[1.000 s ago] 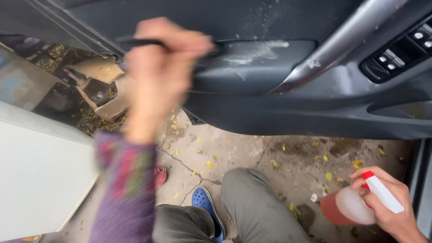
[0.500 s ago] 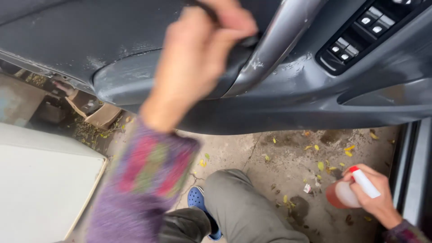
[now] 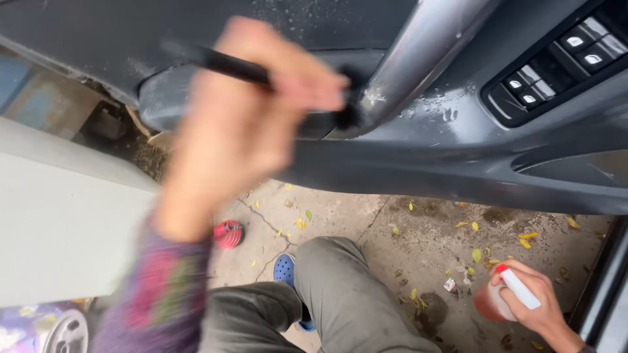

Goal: Cleaning the interior door panel of a car using a detailing brush and spray solution.

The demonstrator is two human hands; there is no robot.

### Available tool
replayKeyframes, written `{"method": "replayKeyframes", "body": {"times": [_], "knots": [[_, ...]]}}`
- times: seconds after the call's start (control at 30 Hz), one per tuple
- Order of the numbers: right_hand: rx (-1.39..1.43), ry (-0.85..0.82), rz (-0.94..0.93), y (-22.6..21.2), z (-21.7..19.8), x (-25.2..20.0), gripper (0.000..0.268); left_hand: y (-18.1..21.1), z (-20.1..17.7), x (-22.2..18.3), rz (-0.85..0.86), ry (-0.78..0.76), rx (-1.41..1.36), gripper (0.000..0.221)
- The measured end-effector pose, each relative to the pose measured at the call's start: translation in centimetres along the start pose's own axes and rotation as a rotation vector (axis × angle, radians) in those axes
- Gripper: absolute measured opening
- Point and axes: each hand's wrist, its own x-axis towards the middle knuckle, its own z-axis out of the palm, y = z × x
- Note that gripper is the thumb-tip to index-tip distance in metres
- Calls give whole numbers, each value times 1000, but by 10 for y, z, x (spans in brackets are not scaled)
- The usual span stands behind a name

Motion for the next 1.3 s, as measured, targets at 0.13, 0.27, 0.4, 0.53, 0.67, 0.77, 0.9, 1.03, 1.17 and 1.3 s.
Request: {"method": "replayKeyframes", "body": {"times": [0.13,0.27,0.4,0.53,0.67,0.77,0.9,1.03,1.17,1.3], "knots": [[95,60,15,1,-3,-11,14,18,28,-35,-86,38,120,32],[27,84,-42,1,-10,5,13,2,40,-63,134,78,196,28],[80,101,5,-10,-10,-5,14,14,55,-53,372,-121,431,25],[41,84,1,-17,-13,2,14,-5,62,-88,272,-44,558,26],[89,69,-16,-23,-13,-5,14,13,62,-72,357,-42,545,26],[62,91,-19,-7,-14,0,14,-7,70,-97,303,-1,575,26],[60,60,10,6,-3,-2,16,-9,75,-98,197,188,384,20],[83,75,-32,16,-8,7,15,-54,59,-147,17,354,179,13],[81,43,40,15,-13,-6,15,-91,64,-168,16,1045,378,14],[110,38,-50,46,-11,2,19,-47,103,-117,-47,641,94,7]]}}
